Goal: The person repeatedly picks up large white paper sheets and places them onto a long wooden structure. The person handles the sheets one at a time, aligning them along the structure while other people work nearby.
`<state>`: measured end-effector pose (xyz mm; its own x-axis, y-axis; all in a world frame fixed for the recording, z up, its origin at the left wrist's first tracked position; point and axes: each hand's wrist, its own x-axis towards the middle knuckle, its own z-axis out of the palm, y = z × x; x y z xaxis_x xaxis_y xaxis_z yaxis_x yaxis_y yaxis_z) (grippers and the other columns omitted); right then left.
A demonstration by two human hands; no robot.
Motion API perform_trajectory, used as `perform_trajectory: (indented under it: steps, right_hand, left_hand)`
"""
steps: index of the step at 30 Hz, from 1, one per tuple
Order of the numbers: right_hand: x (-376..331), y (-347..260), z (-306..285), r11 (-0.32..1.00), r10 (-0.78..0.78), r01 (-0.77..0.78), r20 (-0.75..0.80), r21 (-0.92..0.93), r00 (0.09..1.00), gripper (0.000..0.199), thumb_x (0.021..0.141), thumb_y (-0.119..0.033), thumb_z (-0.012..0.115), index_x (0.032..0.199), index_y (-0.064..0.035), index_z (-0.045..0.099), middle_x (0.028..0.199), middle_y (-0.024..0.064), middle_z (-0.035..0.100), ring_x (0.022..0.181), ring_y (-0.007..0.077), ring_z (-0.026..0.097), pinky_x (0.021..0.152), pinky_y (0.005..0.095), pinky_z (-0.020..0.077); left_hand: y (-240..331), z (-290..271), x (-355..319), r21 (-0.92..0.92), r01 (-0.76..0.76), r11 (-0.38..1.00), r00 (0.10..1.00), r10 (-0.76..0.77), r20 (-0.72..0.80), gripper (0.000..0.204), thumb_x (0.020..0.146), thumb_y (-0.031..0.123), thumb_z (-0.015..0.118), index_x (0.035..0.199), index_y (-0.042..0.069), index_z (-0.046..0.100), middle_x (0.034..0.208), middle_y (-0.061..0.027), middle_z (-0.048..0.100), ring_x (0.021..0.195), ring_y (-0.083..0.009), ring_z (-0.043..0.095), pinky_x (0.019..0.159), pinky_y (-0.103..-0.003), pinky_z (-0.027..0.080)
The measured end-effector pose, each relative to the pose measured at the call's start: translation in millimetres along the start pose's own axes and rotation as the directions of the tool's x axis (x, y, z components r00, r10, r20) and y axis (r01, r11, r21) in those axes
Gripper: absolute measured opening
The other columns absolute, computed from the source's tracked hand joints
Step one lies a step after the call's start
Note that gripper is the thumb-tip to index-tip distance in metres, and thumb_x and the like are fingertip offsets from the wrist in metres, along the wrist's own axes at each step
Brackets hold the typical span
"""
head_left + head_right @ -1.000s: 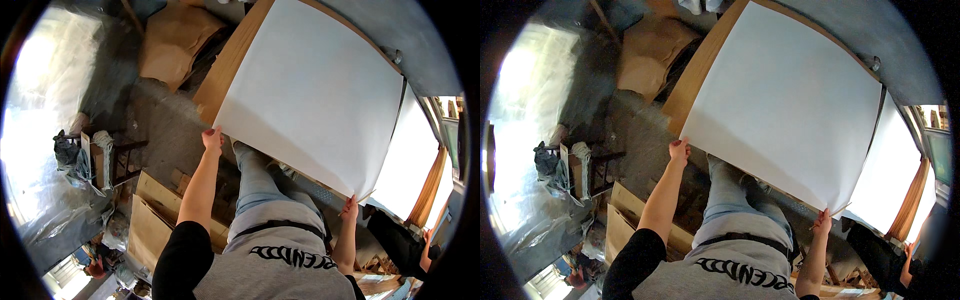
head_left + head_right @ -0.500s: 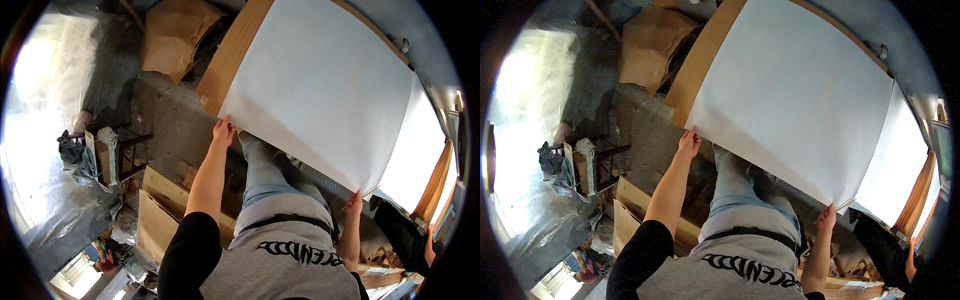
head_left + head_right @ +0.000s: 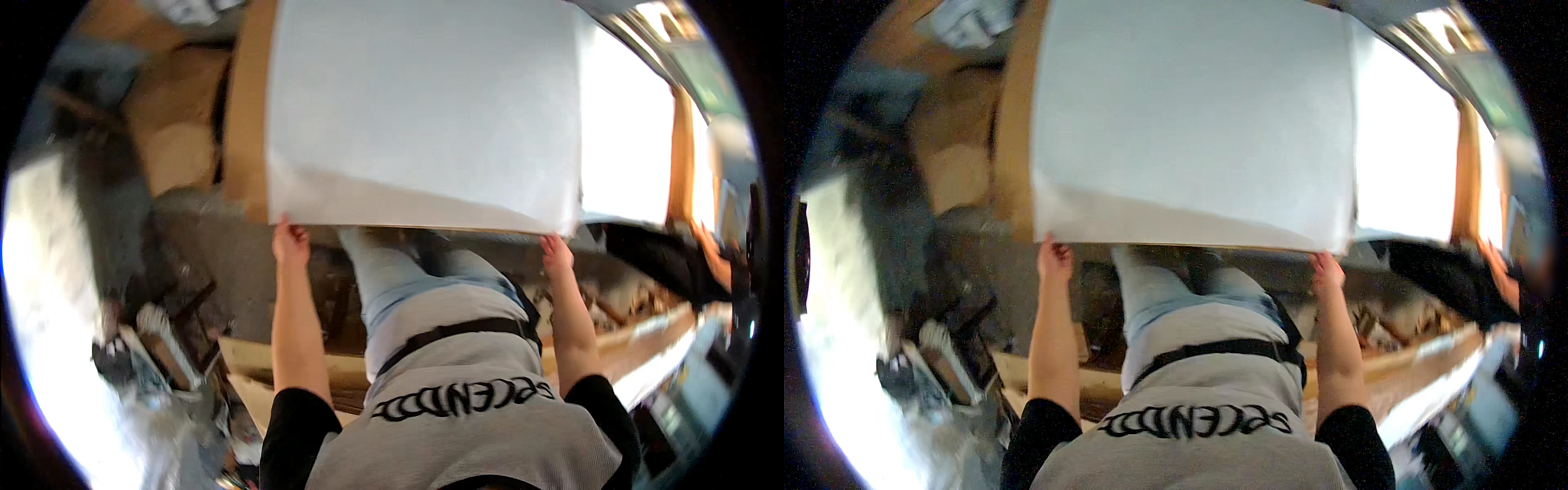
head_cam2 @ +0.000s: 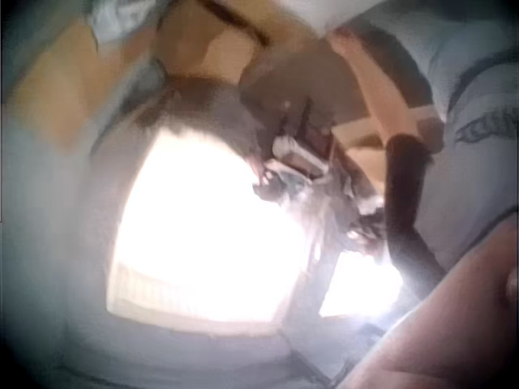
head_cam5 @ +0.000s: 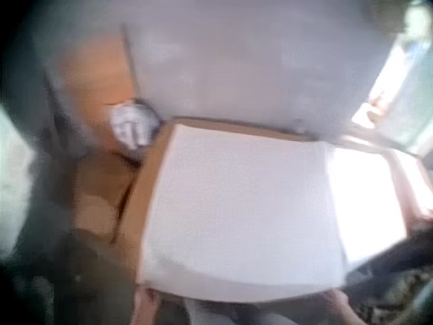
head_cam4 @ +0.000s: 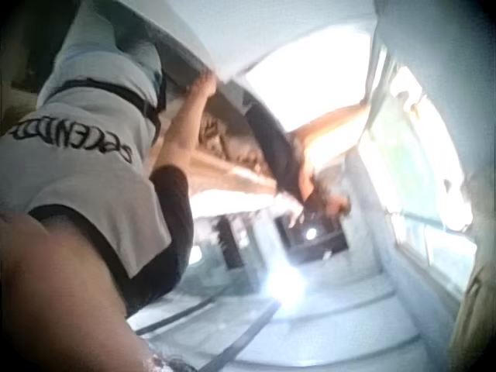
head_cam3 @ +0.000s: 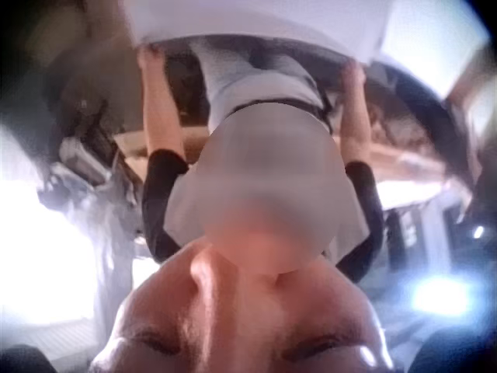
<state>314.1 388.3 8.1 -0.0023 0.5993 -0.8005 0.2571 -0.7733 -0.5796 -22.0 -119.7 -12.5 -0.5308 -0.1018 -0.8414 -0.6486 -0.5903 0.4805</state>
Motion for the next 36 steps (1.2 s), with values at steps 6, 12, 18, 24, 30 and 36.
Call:
perform_trajectory:
  steps: [6,12,18,24,30,36]
  right_hand:
    - [-60.5,-2.8,28.5,0.760,-0.506,0.422,-0.041,-0.494,0.862,0.022,0.081,-0.017,0.058,0.089,0.0044,0.057,0.064,0.0086,0.059,0.052,0.0151,0.058,0.047,0.0242,0.0483]
    - [-71.5,12.0,51.7,0.954,-0.222,0.190,-0.122,-0.231,0.967,0.028,0.076,-0.027,0.063,0.088,-0.0020,0.057,0.076,0.0051,0.061,0.065,0.0143,0.061,0.037,0.0200,0.0318]
    - [-59.8,18.5,62.2,0.994,0.038,-0.062,-0.242,-0.090,0.970,0.035,0.075,-0.024,0.065,0.099,-0.0021,0.050,0.104,0.0122,0.054,0.081,0.0223,0.061,0.034,0.0197,0.0248]
    - [-43.0,27.9,67.6,0.988,0.112,-0.078,-0.271,0.134,0.956,0.024,0.076,-0.019,0.064,0.087,0.0005,0.054,0.086,0.0102,0.059,0.064,0.0194,0.061,0.033,0.0253,0.0250]
    - [-39.2,23.5,73.1,0.959,0.212,-0.143,-0.284,0.246,0.935,0.018,0.079,-0.017,0.060,0.079,0.0001,0.055,0.076,0.0071,0.060,0.052,0.0175,0.057,0.034,0.0244,0.0225]
    - [-36.3,22.5,72.7,0.974,0.198,-0.149,-0.314,0.172,0.929,0.011,0.081,-0.016,0.058,0.079,-0.0046,0.055,0.077,0.0036,0.062,0.058,0.0125,0.058,0.036,0.0213,0.0226]
  left_hand:
    - [-11.8,18.8,-22.2,0.210,0.099,0.973,0.985,-0.127,0.120,0.025,0.083,0.031,0.056,0.089,0.008,0.052,0.065,-0.0018,0.045,0.052,-0.0126,0.041,0.045,-0.026,0.033]
    - [-23.9,36.2,-29.3,0.300,0.107,0.948,0.971,-0.164,0.173,0.031,0.084,0.032,0.053,0.104,0.008,0.050,0.074,-0.0036,0.049,0.052,-0.0121,0.042,0.044,-0.026,0.032]
    - [-20.9,38.1,-23.7,0.358,0.121,0.926,0.983,-0.162,0.086,0.027,0.084,0.028,0.054,0.100,0.006,0.050,0.072,-0.0045,0.049,0.049,-0.0139,0.039,0.043,-0.026,0.030]
    - [-19.4,40.8,-27.0,0.396,0.131,0.909,0.987,-0.155,0.031,0.026,0.084,0.028,0.055,0.092,0.004,0.050,0.072,-0.0051,0.049,0.051,-0.0145,0.039,0.044,-0.026,0.031]
    - [-18.3,40.7,-27.9,0.393,0.107,0.913,0.986,-0.149,0.078,0.026,0.084,0.028,0.054,0.091,0.004,0.049,0.073,-0.0047,0.049,0.052,-0.0142,0.039,0.044,-0.026,0.031]
    - [-17.7,43.6,-32.1,0.406,0.097,0.909,0.984,-0.149,0.097,0.025,0.085,0.028,0.053,0.092,0.004,0.048,0.073,-0.0045,0.048,0.052,-0.0140,0.039,0.044,-0.026,0.032]
